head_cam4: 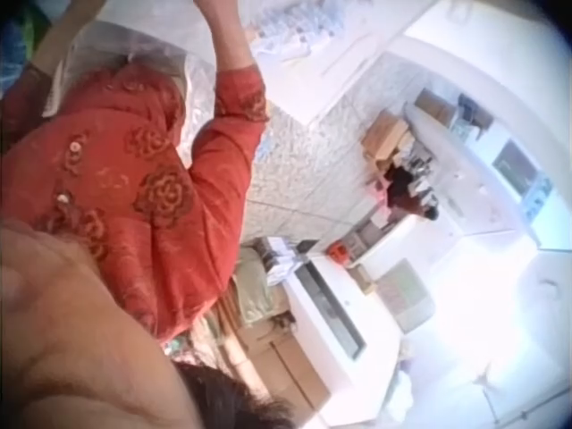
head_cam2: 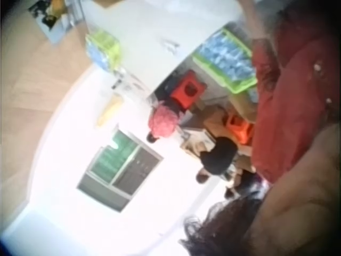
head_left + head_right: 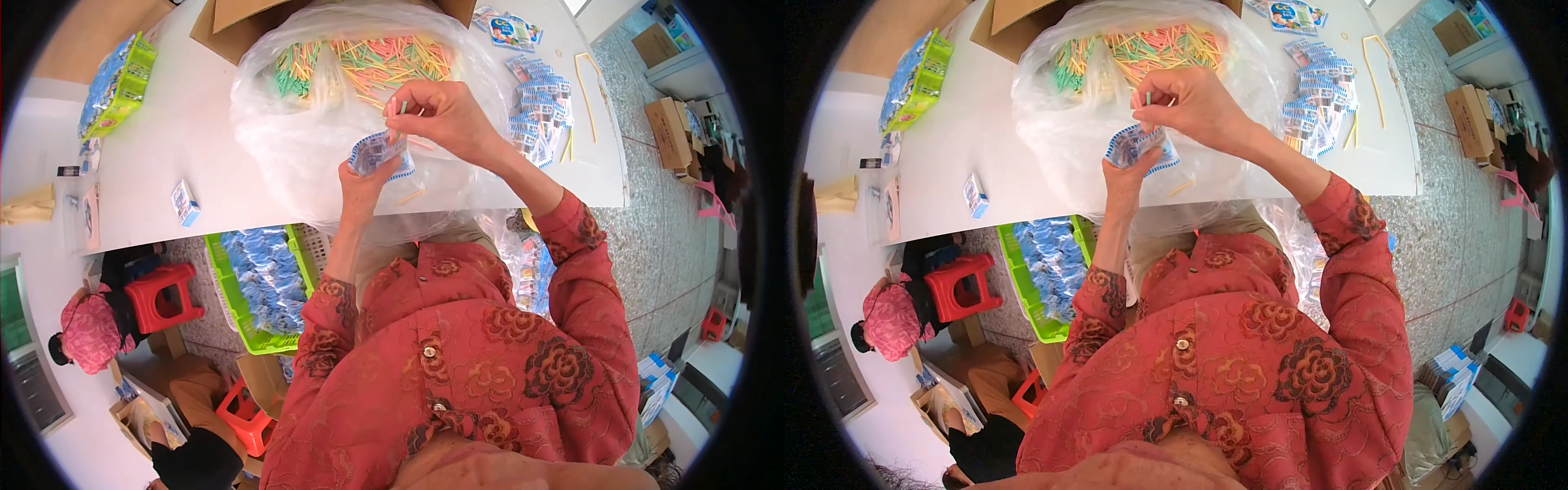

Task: The person is packing small yellow and pink plastic sticks into individual blue plastic bags at a workbench.

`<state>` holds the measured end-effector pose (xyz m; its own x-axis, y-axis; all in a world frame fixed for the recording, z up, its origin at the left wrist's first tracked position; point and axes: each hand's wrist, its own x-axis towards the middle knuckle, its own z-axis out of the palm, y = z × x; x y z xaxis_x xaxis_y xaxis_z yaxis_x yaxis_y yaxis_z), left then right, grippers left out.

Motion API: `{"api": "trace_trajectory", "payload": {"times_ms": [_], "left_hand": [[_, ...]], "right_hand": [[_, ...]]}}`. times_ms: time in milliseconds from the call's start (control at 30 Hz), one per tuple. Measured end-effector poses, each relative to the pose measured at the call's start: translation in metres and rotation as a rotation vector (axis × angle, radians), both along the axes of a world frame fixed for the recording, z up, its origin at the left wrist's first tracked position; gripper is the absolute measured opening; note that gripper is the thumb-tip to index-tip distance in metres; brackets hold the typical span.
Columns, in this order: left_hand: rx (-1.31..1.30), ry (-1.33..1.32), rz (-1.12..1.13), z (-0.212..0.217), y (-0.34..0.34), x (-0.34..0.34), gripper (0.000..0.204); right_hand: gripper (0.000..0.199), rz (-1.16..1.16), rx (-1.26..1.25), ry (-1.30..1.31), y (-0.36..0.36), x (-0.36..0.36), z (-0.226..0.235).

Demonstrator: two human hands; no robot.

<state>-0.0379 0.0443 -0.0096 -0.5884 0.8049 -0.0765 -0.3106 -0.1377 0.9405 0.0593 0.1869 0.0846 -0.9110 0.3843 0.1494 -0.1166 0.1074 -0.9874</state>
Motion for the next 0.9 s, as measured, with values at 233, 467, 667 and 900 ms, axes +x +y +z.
{"api": "trace_trajectory", "payload": {"times_ms": [233, 467, 667, 900], "left_hand": [[-0.011, 0.006, -0.006, 0.008, -0.002, 0.000, 0.032], [0.071, -0.030, 0.032, 0.018, 0.001, 0.004, 0.030], [0.081, -0.052, 0.019, 0.020, 0.001, 0.001, 0.035], [0.045, -0.022, -0.050, 0.021, 0.003, 0.003, 0.036]], "right_hand": [[0.006, -0.176, 0.518, 0.018, -0.006, -0.001, -0.005], [0.016, -0.096, 0.469, 0.148, -0.002, -0.001, -0.003], [0.021, -0.023, -0.022, 0.042, 0.011, 0.008, -0.023], [0.011, 0.113, -0.048, 0.023, 0.013, 0.014, -0.036]]}}
